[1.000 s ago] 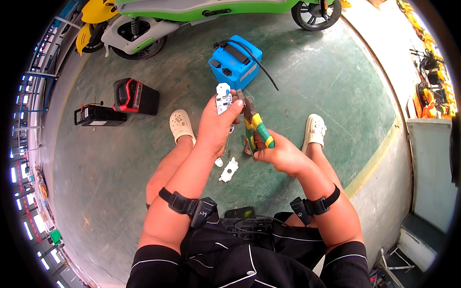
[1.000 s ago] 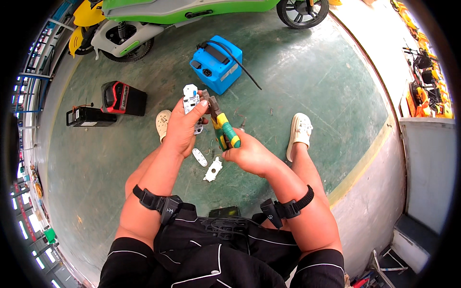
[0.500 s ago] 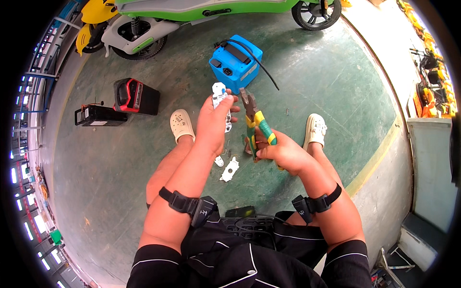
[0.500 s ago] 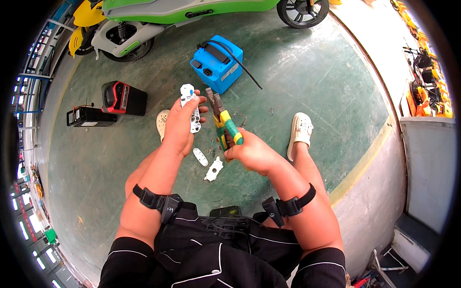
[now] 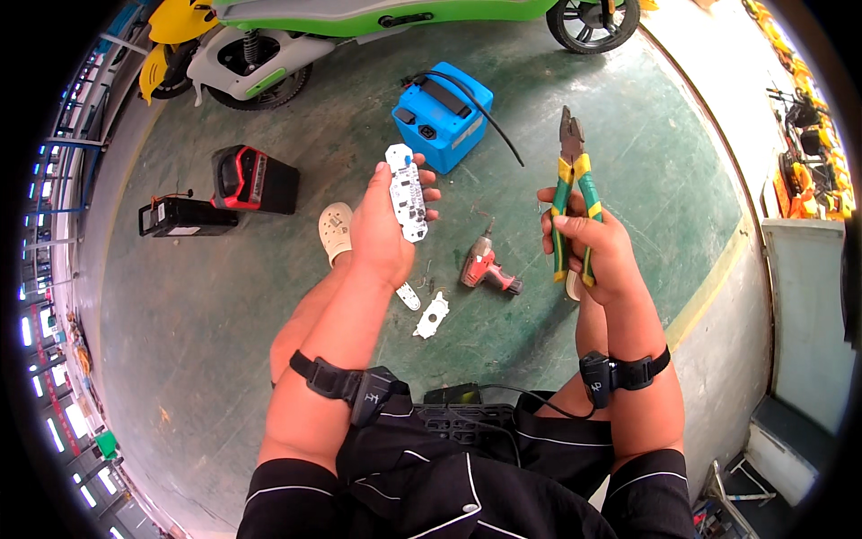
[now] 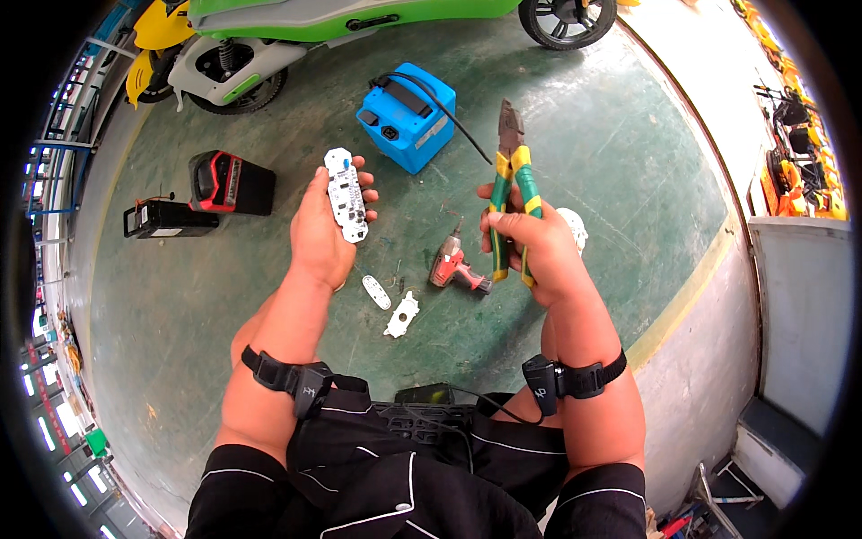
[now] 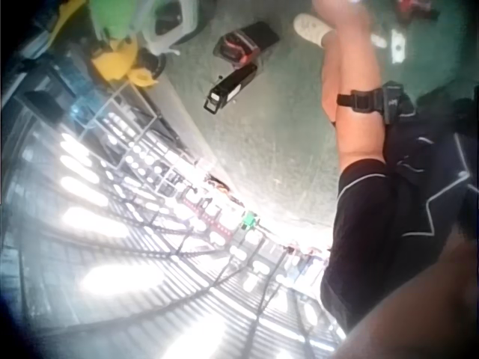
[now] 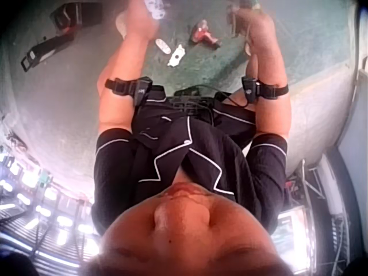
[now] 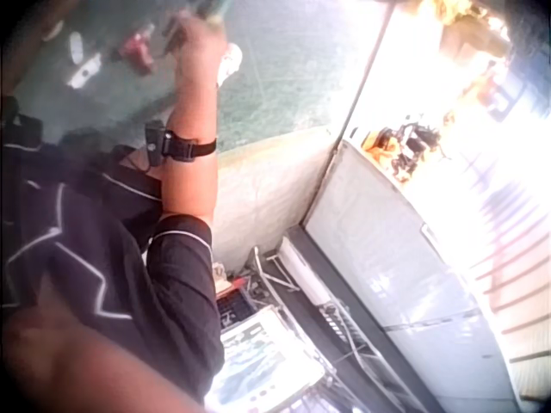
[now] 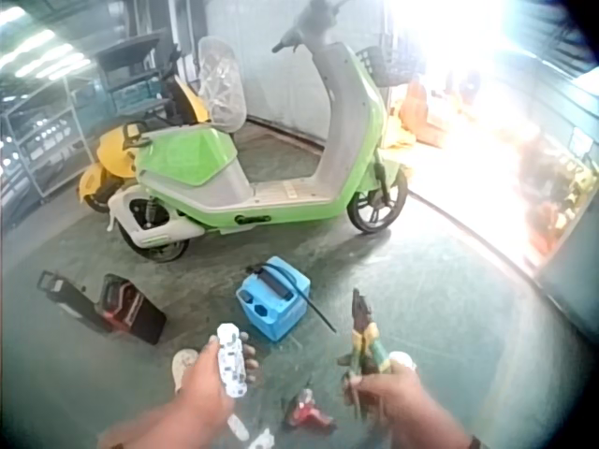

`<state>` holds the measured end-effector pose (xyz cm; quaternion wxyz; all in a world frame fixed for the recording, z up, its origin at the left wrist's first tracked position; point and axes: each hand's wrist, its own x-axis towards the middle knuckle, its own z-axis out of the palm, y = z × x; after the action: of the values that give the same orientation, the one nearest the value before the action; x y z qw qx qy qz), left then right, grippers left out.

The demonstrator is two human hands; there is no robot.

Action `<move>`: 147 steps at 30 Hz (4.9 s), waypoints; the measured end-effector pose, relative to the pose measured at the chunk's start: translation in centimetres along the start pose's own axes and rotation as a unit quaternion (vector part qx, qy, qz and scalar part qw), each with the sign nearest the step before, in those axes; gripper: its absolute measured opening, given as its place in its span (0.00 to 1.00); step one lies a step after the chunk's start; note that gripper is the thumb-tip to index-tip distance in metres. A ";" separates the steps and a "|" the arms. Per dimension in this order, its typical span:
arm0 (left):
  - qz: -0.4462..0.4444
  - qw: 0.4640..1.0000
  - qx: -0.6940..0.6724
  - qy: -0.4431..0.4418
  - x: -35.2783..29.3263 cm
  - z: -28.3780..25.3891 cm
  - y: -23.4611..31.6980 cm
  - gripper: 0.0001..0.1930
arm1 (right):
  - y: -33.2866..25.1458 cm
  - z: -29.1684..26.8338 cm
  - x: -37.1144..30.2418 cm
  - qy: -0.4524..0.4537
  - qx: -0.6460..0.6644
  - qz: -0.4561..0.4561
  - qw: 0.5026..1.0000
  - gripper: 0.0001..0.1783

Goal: The person holds a metal brake pad and uses pliers to bend or manipulate small metal components on its surface.

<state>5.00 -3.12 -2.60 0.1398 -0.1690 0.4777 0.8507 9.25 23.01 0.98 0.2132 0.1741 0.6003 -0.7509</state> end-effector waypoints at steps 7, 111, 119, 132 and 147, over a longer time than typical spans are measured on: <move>0.009 0.999 -0.032 0.000 0.5 0.1 -0.5 0.23 | 0.7 1.0 0.9 0.022 0.123 0.041 0.991 0.20; -0.022 0.971 0.182 -0.154 -1.6 1.4 0.3 0.22 | 5.9 1.7 2.1 0.019 -0.123 -0.127 0.984 0.42; 0.069 0.947 0.300 -0.095 -1.4 1.7 -3.2 0.20 | 3.8 4.3 0.4 -0.103 0.075 0.024 0.992 0.49; 0.122 0.928 0.348 -0.045 -1.1 1.7 -3.7 0.19 | 4.8 5.3 -0.2 -0.086 -0.165 -0.051 0.981 0.46; 0.088 0.877 0.468 -0.069 -2.9 2.9 -3.6 0.29 | 8.1 6.7 0.0 0.001 -0.315 -0.187 0.931 0.43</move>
<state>8.61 0.99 -2.70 0.1599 0.0176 0.8222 0.5460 13.46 14.91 -4.26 0.1122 -0.0166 0.8279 -0.5494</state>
